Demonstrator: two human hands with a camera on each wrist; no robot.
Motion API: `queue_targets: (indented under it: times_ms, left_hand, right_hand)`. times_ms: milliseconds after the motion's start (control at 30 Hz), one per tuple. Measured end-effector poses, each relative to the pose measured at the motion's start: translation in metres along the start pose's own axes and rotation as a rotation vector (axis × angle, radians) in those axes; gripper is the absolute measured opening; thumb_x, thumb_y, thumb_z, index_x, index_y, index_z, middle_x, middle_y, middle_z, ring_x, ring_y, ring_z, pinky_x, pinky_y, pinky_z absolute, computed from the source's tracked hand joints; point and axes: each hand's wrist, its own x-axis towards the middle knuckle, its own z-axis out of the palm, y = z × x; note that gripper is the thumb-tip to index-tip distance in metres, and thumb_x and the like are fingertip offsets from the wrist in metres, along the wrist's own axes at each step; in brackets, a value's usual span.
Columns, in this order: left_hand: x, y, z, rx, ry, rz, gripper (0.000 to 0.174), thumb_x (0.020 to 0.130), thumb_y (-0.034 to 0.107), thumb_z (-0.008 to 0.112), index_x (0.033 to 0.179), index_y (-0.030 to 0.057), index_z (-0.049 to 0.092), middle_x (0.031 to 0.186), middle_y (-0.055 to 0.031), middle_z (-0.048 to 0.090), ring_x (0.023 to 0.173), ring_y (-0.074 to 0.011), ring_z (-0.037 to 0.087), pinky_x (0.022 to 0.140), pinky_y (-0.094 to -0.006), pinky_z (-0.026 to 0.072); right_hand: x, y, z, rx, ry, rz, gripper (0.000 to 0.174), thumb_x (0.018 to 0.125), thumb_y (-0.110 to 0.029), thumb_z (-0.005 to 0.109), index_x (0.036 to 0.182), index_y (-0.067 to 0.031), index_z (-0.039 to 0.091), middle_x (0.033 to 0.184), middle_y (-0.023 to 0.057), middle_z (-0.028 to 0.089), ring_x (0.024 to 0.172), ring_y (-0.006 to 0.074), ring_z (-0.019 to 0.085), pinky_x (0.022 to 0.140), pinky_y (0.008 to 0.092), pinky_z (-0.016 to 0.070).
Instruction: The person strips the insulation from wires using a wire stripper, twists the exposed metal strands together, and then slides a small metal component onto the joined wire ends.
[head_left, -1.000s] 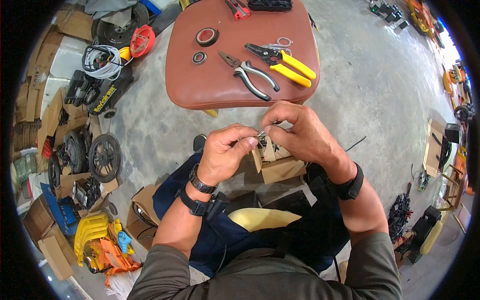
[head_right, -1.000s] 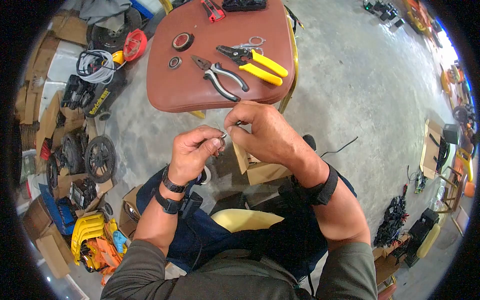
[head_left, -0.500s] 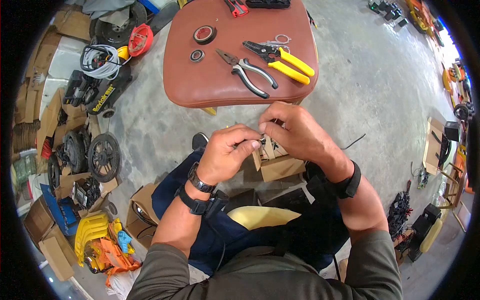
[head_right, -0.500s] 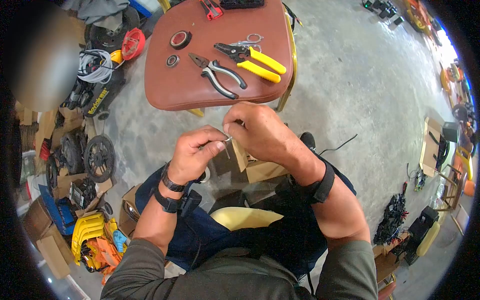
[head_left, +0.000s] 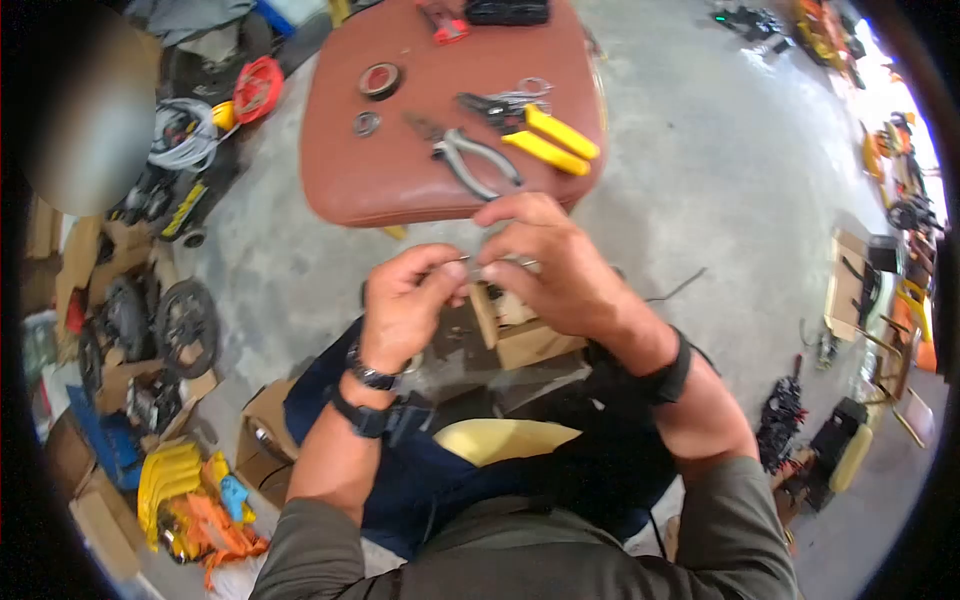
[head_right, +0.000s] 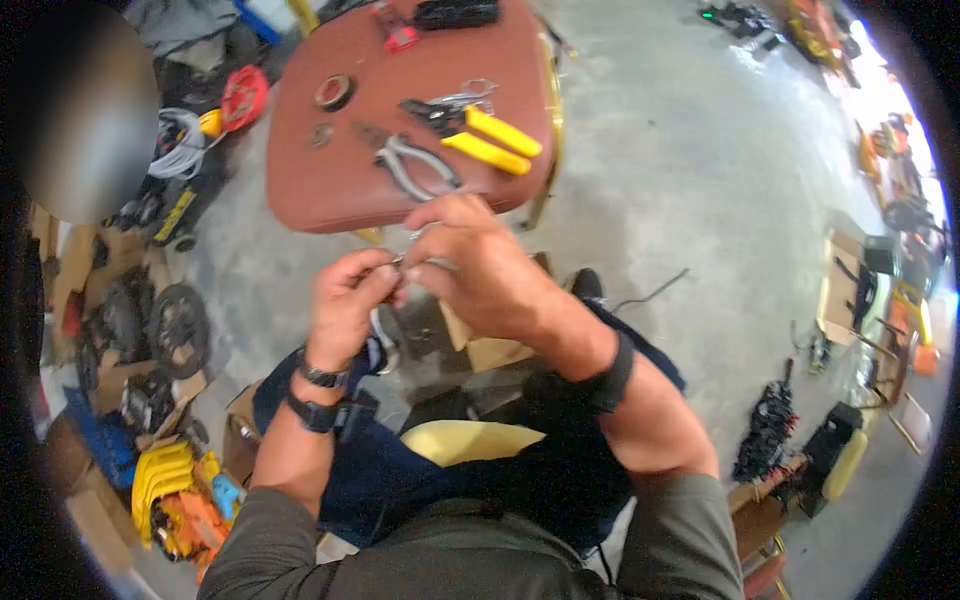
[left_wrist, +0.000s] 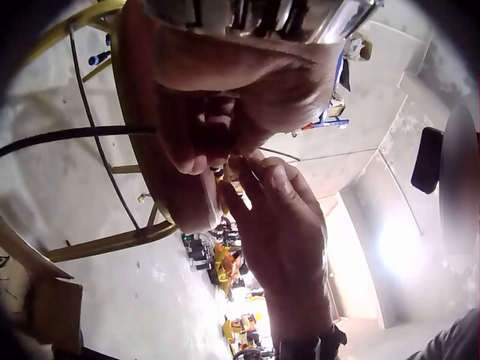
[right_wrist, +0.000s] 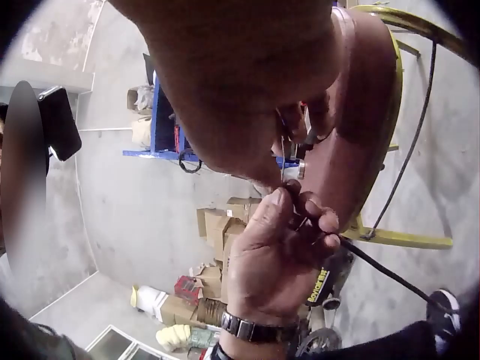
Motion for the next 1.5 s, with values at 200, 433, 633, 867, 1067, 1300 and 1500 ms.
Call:
queue_targets:
  times_ms: [200, 433, 633, 867, 1067, 1300, 1500]
  left_hand:
    - [0.004, 0.002, -0.005, 0.115, -0.030, 0.020, 0.009, 0.096, 0.003, 0.062, 0.098, -0.0042, 0.067, 0.081, -0.0037, 0.065, 0.071, -0.0109, 0.060, 0.065, -0.0266, 0.0502]
    - [0.005, 0.001, -0.006, -0.010, -0.061, 0.049, 0.008, 0.096, 0.000, 0.061, 0.099, -0.0058, 0.066, 0.082, -0.0059, 0.065, 0.071, -0.0118, 0.061, 0.065, -0.0263, 0.0508]
    - [0.004, 0.000, -0.008, 0.065, -0.105, 0.144, 0.008, 0.095, 0.001, 0.064, 0.099, -0.0060, 0.066, 0.084, -0.0064, 0.064, 0.070, -0.0124, 0.060, 0.064, -0.0269, 0.0502]
    - [0.006, 0.002, -0.008, 0.185, -0.077, 0.110, 0.007, 0.091, -0.004, 0.063, 0.097, -0.0068, 0.067, 0.084, -0.0058, 0.063, 0.070, -0.0115, 0.059, 0.064, -0.0263, 0.0495]
    - [0.011, -0.002, -0.013, 0.163, -0.089, 0.084, 0.008, 0.091, -0.005, 0.063, 0.097, -0.0069, 0.067, 0.082, -0.0053, 0.063, 0.069, -0.0114, 0.059, 0.064, -0.0262, 0.0500]
    - [0.010, 0.011, -0.011, 0.202, -0.210, 0.134, 0.005, 0.088, -0.002, 0.067, 0.091, -0.0050, 0.069, 0.080, -0.0070, 0.065, 0.071, -0.0139, 0.062, 0.066, -0.0270, 0.0496]
    - [0.005, 0.017, -0.004, 0.373, -0.264, 0.278, 0.010, 0.085, 0.004, 0.070, 0.090, -0.0047, 0.068, 0.077, -0.0085, 0.064, 0.071, -0.0173, 0.061, 0.068, -0.0302, 0.0490]
  right_hand:
    - [0.002, 0.007, 0.001, -0.110, 0.035, -0.137, 0.016, 0.071, -0.002, 0.077, 0.084, -0.0050, 0.067, 0.115, 0.0140, 0.062, 0.106, 0.0365, 0.058, 0.092, 0.0441, 0.0491]
    - [0.009, 0.007, 0.007, -0.091, 0.119, -0.247, 0.021, 0.069, 0.001, 0.076, 0.084, -0.0063, 0.064, 0.110, 0.0122, 0.061, 0.099, 0.0346, 0.059, 0.083, 0.0410, 0.0504]
    - [0.016, 0.013, 0.010, -0.038, 0.160, -0.133, 0.018, 0.073, 0.003, 0.071, 0.086, -0.0049, 0.062, 0.094, 0.0106, 0.063, 0.092, 0.0318, 0.061, 0.081, 0.0405, 0.0501]
    - [0.020, 0.021, 0.016, 0.049, 0.095, 0.068, 0.016, 0.073, 0.002, 0.070, 0.084, -0.0045, 0.060, 0.088, 0.0109, 0.063, 0.088, 0.0328, 0.062, 0.080, 0.0406, 0.0501]
    - [0.030, 0.018, 0.013, -0.039, 0.125, -0.195, 0.017, 0.073, 0.001, 0.070, 0.084, -0.0046, 0.059, 0.086, 0.0121, 0.063, 0.085, 0.0344, 0.062, 0.075, 0.0410, 0.0505]
    - [0.023, 0.017, 0.007, 0.065, 0.017, -0.070, 0.016, 0.075, 0.002, 0.069, 0.086, -0.0026, 0.059, 0.080, 0.0119, 0.064, 0.076, 0.0312, 0.063, 0.070, 0.0387, 0.0503]
    - [0.017, 0.012, 0.003, 0.231, -0.099, 0.178, 0.014, 0.078, 0.003, 0.067, 0.089, -0.0008, 0.060, 0.074, 0.0111, 0.063, 0.066, 0.0201, 0.062, 0.060, 0.0334, 0.0487]
